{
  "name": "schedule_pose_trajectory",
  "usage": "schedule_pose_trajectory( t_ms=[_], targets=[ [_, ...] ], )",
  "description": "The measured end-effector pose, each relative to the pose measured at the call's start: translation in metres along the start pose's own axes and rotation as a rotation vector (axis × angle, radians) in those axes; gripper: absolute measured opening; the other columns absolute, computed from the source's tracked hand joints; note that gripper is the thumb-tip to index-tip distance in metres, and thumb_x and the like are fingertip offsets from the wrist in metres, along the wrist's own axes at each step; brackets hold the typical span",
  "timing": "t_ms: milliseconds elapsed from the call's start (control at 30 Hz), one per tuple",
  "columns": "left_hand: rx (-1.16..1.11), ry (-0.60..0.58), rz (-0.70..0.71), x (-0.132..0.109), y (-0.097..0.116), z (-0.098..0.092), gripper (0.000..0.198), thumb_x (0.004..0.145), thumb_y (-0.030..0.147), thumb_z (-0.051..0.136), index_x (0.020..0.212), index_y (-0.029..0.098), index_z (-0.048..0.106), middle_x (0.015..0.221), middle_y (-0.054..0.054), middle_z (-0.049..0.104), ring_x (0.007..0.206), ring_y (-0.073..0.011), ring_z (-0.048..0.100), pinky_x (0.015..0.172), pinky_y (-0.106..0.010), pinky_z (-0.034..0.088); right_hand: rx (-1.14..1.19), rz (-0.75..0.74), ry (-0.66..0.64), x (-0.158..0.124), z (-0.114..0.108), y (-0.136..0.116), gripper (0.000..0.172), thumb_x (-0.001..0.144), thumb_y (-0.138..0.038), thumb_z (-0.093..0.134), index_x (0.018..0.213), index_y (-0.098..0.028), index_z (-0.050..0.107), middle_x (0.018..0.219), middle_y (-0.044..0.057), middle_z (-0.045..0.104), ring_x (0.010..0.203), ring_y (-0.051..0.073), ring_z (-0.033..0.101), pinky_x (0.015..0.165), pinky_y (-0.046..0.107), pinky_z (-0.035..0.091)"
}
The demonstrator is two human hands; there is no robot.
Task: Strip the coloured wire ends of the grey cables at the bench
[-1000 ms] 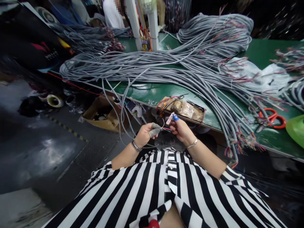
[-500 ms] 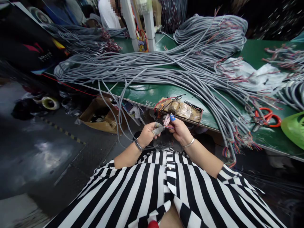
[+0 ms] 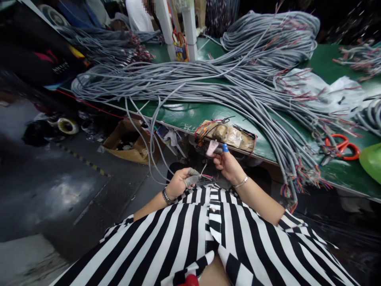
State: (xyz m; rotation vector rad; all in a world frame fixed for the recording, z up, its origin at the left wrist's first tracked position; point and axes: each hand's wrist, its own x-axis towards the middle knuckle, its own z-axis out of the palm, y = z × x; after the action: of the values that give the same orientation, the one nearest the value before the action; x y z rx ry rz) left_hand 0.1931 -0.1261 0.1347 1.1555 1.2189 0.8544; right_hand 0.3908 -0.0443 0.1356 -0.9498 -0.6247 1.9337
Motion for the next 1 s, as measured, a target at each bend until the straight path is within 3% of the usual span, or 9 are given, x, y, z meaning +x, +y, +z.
schedule_pose_trajectory(
  t_ms=[133,233,333,467,567,700,767,867,1000],
  targets=[
    [0.246,-0.005,0.027,0.002,-0.024,-0.015,0.018,0.075,0.03,0.067,0.086,0.015,0.069,0.07,-0.003,0.067,0.062,-0.0118,0.059,0.06,-0.023,0.048,-0.07,-0.012,0.001,-0.002,-0.006,0.006,0.044,0.067,-0.057,0.07,0.081,-0.016,0.06,0.074,0.002,0.063,0.043,0.002,0.031,0.036,0.018,0.008],
    [0.447,0.076,0.151,0.014,-0.025,-0.028,0.022,0.074,0.021,0.067,0.095,0.02,0.071,0.09,-0.005,0.073,0.081,-0.0181,0.066,0.077,-0.031,0.052,-0.167,-0.003,0.01,-0.006,-0.008,0.009,0.04,0.065,-0.052,0.072,0.079,-0.017,0.057,0.071,0.001,0.062,0.042,0.002,0.03,0.037,0.017,0.008],
    [0.54,0.176,0.337,0.033,0.005,-0.036,0.022,0.079,0.024,0.062,0.101,0.021,0.069,0.094,-0.005,0.073,0.083,-0.0192,0.067,0.079,-0.034,0.053,-0.297,-0.005,0.01,-0.011,-0.009,0.011,0.038,0.065,-0.048,0.072,0.077,-0.016,0.057,0.068,0.0,0.062,0.042,0.002,0.03,0.038,0.017,0.009],
    [0.6,0.143,0.501,0.073,0.073,-0.027,0.025,0.082,0.027,0.06,0.104,0.017,0.068,0.095,-0.005,0.072,0.085,-0.0183,0.065,0.082,-0.033,0.05,-0.432,-0.04,-0.042,-0.014,-0.01,0.016,0.035,0.068,-0.048,0.069,0.078,-0.016,0.06,0.065,0.0,0.061,0.043,0.003,0.029,0.039,0.018,0.014],
    [0.68,0.028,0.605,0.118,0.12,-0.004,0.023,0.079,0.025,0.063,0.099,0.017,0.071,0.1,-0.006,0.071,0.096,-0.0188,0.062,0.089,-0.03,0.044,-0.563,-0.091,-0.088,-0.017,-0.011,0.02,0.031,0.072,-0.046,0.066,0.074,-0.016,0.061,0.064,-0.001,0.06,0.046,0.004,0.032,0.042,0.019,0.02],
    [0.884,-0.24,0.782,0.181,0.16,0.048,0.015,0.074,0.022,0.066,0.086,0.016,0.073,0.09,-0.006,0.07,0.087,-0.0182,0.061,0.083,-0.027,0.044,-0.753,-0.193,-0.188,-0.022,-0.015,0.022,0.029,0.077,-0.044,0.063,0.069,-0.016,0.062,0.062,-0.001,0.056,0.055,0.008,0.041,0.051,0.021,0.033],
    [1.015,-0.337,0.839,0.205,0.171,0.079,0.02,0.073,0.021,0.066,0.091,0.017,0.072,0.094,-0.006,0.07,0.091,-0.019,0.061,0.085,-0.028,0.043,-0.845,-0.21,-0.217,-0.023,-0.016,0.022,0.028,0.079,-0.042,0.061,0.071,-0.015,0.061,0.063,-0.002,0.055,0.059,0.009,0.043,0.058,0.022,0.037],
    [1.35,-0.447,0.808,0.227,0.176,0.12,0.032,0.076,0.02,0.061,0.108,0.019,0.067,0.109,-0.007,0.067,0.101,-0.0211,0.059,0.09,-0.031,0.041,-0.979,-0.196,-0.23,-0.025,-0.019,0.02,0.025,0.082,-0.038,0.057,0.076,-0.014,0.061,0.067,-0.002,0.055,0.061,0.009,0.044,0.061,0.023,0.039],
    [1.603,-0.474,0.788,0.241,0.17,0.146,0.04,0.077,0.017,0.059,0.117,0.013,0.058,0.118,-0.013,0.062,0.103,-0.025,0.058,0.089,-0.035,0.041,-1.075,-0.191,-0.239,-0.029,-0.023,0.017,0.021,0.083,-0.033,0.054,0.079,-0.014,0.06,0.07,-0.001,0.057,0.064,0.01,0.046,0.063,0.023,0.041]
  ],
)
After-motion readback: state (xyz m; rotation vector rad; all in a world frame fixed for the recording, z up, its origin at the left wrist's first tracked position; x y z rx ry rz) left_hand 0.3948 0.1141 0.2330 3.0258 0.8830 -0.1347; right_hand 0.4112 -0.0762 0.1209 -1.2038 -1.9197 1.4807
